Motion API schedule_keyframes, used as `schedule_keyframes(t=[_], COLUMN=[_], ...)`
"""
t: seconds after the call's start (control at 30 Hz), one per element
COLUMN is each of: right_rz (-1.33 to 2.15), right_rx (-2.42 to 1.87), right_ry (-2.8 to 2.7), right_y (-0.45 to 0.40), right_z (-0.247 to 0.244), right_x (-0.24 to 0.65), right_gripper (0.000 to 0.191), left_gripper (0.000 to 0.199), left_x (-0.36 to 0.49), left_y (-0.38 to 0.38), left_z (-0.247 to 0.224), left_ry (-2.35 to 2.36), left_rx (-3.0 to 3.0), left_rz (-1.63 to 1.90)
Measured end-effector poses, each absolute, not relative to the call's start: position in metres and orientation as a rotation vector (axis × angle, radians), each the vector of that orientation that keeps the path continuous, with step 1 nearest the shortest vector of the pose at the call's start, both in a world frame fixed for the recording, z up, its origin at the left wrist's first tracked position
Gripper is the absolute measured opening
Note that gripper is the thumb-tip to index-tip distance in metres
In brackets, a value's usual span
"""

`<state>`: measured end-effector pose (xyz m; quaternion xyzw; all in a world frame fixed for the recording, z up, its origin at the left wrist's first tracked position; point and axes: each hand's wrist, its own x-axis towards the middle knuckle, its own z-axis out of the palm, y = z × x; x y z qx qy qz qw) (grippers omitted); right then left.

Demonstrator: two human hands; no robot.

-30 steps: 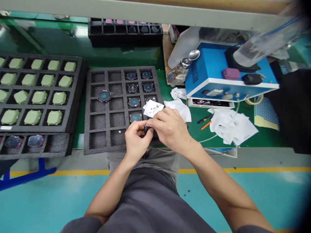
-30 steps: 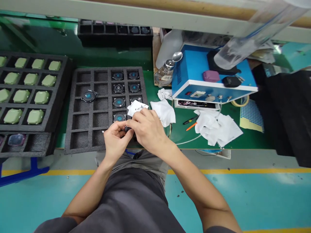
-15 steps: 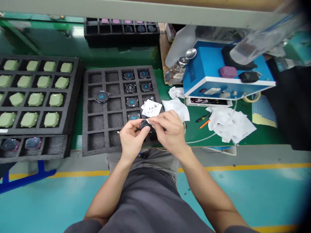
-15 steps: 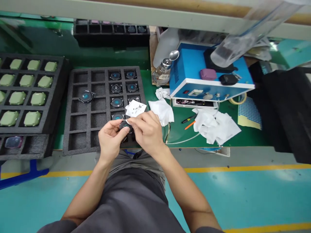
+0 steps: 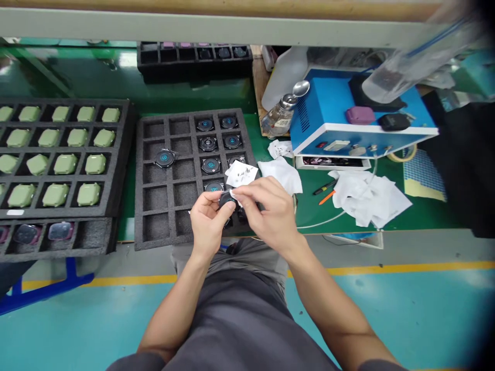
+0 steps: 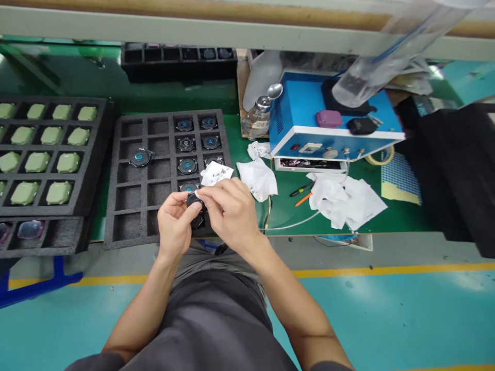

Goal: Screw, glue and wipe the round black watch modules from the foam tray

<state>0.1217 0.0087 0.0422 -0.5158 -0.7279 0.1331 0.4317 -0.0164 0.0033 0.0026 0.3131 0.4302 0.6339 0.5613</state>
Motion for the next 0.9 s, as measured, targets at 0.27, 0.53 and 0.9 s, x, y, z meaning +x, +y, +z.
schedule_keyframes(t=[0.27,0.53,0.9], right_rz=[0.622,0.711,0.297], right_rx=[-1.499,-1.448,-1.339], right_ry=[-1.664,-1.355,-1.575], right_y=[-0.005,-0.006,0.006], right_z=[0.025,0.032,0.026], right_x=[0.142,0.127,0.104], right_gripper=[0.012,0.02,0.019], left_gripper=[0.037,0.024,0.022], left_x=[-0.025,-0.015,-0.006], left_y=[0.005,-0.004,0.003], left_z=[-0.002,-0.001,-0.002], left_ry=[0.958,1.171,1.395], left_rx=[0.728,1.2,1.271], left_rz=[1.496,1.462,1.609])
